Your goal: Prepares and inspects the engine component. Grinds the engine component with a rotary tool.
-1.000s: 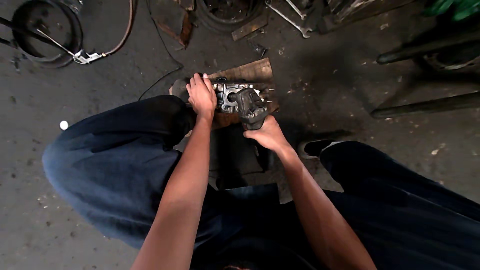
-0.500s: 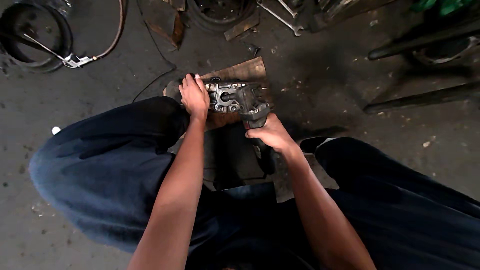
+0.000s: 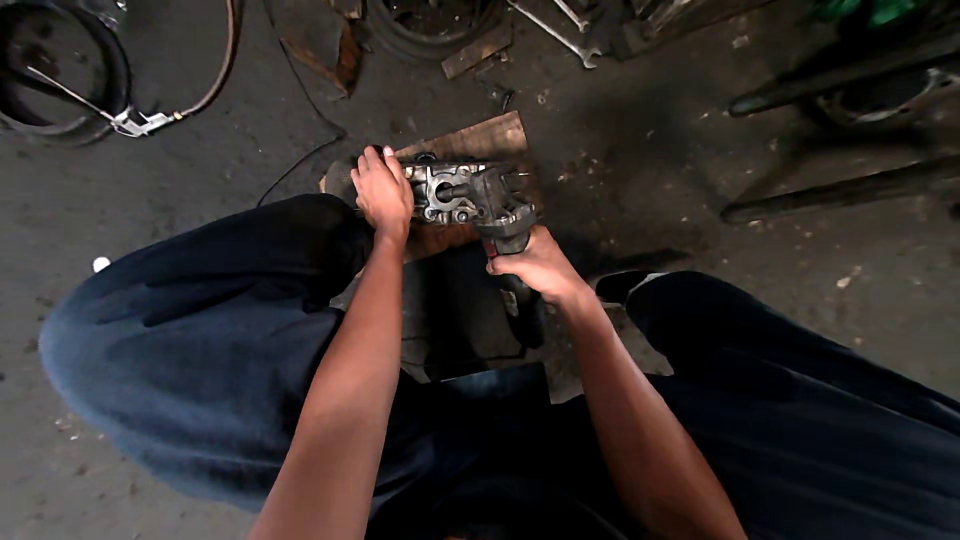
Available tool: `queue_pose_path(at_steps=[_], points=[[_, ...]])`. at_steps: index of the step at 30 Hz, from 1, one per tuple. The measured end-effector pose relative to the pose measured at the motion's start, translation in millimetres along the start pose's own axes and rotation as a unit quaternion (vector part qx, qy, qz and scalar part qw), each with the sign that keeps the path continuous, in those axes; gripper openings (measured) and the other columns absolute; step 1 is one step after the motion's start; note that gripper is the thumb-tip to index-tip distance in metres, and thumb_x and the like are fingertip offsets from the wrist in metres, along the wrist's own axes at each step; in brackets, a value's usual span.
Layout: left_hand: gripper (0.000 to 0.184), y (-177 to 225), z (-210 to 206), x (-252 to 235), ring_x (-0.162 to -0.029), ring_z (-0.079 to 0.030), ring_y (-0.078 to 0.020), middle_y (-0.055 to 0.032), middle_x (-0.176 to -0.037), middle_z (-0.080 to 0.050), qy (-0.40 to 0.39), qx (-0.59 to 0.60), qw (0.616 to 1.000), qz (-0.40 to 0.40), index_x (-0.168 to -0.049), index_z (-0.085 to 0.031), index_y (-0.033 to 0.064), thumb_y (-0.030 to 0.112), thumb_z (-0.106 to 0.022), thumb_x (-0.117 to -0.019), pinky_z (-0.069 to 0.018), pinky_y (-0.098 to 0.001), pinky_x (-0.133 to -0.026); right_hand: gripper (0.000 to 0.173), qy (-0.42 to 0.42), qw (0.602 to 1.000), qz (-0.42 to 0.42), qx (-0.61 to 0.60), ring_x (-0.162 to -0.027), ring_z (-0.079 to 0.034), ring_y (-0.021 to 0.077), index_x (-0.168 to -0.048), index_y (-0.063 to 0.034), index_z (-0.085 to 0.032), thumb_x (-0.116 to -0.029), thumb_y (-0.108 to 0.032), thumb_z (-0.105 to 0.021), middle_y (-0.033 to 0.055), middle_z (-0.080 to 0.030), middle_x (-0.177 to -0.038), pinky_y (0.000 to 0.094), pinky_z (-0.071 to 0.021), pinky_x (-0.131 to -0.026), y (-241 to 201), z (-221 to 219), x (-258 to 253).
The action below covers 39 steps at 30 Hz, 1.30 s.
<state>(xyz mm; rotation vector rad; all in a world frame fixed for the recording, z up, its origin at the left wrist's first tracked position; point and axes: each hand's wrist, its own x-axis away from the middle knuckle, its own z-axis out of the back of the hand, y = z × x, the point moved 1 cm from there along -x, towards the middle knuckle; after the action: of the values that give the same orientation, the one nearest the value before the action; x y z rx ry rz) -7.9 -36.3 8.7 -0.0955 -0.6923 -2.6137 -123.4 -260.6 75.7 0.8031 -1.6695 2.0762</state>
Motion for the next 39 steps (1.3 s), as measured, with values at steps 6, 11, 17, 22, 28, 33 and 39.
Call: queue_pose_path(at_steps=[6, 11, 17, 22, 28, 33, 39], points=[[0.055, -1.6, -0.5, 2.1, -0.128, -0.057, -0.039, -0.0202, -0.134, -0.062, 0.007, 0.002, 1.0, -0.005, -0.138, -0.057, 0.0041, 0.042, -0.027, -0.1115, -0.05, -0.0595, -0.096, 0.048, 0.01, 1.0, -0.026, -0.014, -0.087, -0.071, 0.0195, -0.11, -0.0093, -0.069, -0.0652, -0.008, -0.087, 0.0088, -0.073, -0.097, 0.0415, -0.0608, -0.073, 7.5, 0.4, -3.0], [0.056, 0.1, -0.4, 0.2, -0.129, -0.057, -0.0393, -0.0206, -0.134, -0.062, 0.001, -0.003, 1.0, -0.006, -0.138, -0.056, 0.0038, 0.042, -0.026, -0.1115, -0.0497, -0.0605, -0.096, 0.047, 0.005, 0.999, -0.021, -0.049, -0.086, -0.071, 0.0201, -0.11, -0.0078, -0.069, -0.0659, -0.007, -0.086, 0.0096, -0.073, -0.096, 0.0402, -0.0611, -0.071, 12.7, 5.2, 0.9], [0.057, 0.4, -0.8, -1.5, -0.13, -0.057, -0.0386, -0.0211, -0.136, -0.061, 0.002, -0.003, 1.0, -0.01, -0.139, -0.056, 0.0032, 0.043, -0.025, -0.1117, -0.0485, -0.0603, -0.099, 0.047, 0.0, 0.998, -0.015, -0.067, -0.084, -0.072, 0.0212, -0.109, -0.008, -0.069, -0.065, -0.01, -0.086, 0.0099, -0.073, -0.096, 0.0415, -0.0611, -0.07, 16.7, 5.8, -1.6], [0.058, -0.6, -1.3, -1.6, -0.129, -0.057, -0.0391, -0.0217, -0.134, -0.063, 0.009, -0.001, 1.0, -0.013, -0.138, -0.057, 0.0029, 0.043, -0.025, -0.1113, -0.0488, -0.0603, -0.098, 0.048, -0.012, 0.996, -0.008, -0.09, -0.083, -0.072, 0.0224, -0.109, -0.0073, -0.068, -0.0638, -0.009, -0.084, 0.0109, -0.073, -0.095, 0.0421, -0.0619, -0.07, 16.1, 0.9, -3.2], [0.056, -2.2, -1.9, 2.0, -0.128, -0.058, -0.0383, -0.0209, -0.133, -0.063, 0.013, -0.001, 1.0, -0.011, -0.136, -0.058, 0.0023, 0.042, -0.026, -0.1114, -0.0493, -0.0592, -0.098, 0.042, -0.017, 0.996, -0.014, -0.087, -0.079, -0.072, 0.0224, -0.105, -0.0063, -0.07, -0.0656, -0.011, -0.084, 0.0113, -0.073, -0.091, 0.0408, -0.0613, -0.067, 18.2, -2.8, -5.8], [0.057, 0.0, -2.0, 0.6, -0.13, -0.057, -0.038, -0.021, -0.136, -0.061, 0.006, -0.007, 1.0, -0.005, -0.138, -0.056, 0.0033, 0.043, -0.025, -0.1115, -0.0496, -0.059, -0.098, 0.041, -0.016, 0.994, -0.019, -0.106, -0.079, -0.072, 0.0234, -0.105, -0.0055, -0.07, -0.0666, -0.01, -0.082, 0.0122, -0.073, -0.091, 0.0413, -0.0614, -0.067, 17.6, 1.0, -0.7], [0.057, -2.9, -3.2, 3.4, -0.13, -0.057, -0.0382, -0.021, -0.136, -0.061, 0.013, -0.005, 1.0, -0.007, -0.14, -0.056, 0.0028, 0.042, -0.025, -0.1117, -0.0492, -0.0585, -0.099, 0.038, -0.023, 0.993, -0.024, -0.117, -0.076, -0.072, 0.0238, -0.102, -0.0045, -0.069, -0.0664, -0.009, -0.082, 0.0132, -0.073, -0.088, 0.0406, -0.0613, -0.066, 14.7, 1.6, 0.8]])
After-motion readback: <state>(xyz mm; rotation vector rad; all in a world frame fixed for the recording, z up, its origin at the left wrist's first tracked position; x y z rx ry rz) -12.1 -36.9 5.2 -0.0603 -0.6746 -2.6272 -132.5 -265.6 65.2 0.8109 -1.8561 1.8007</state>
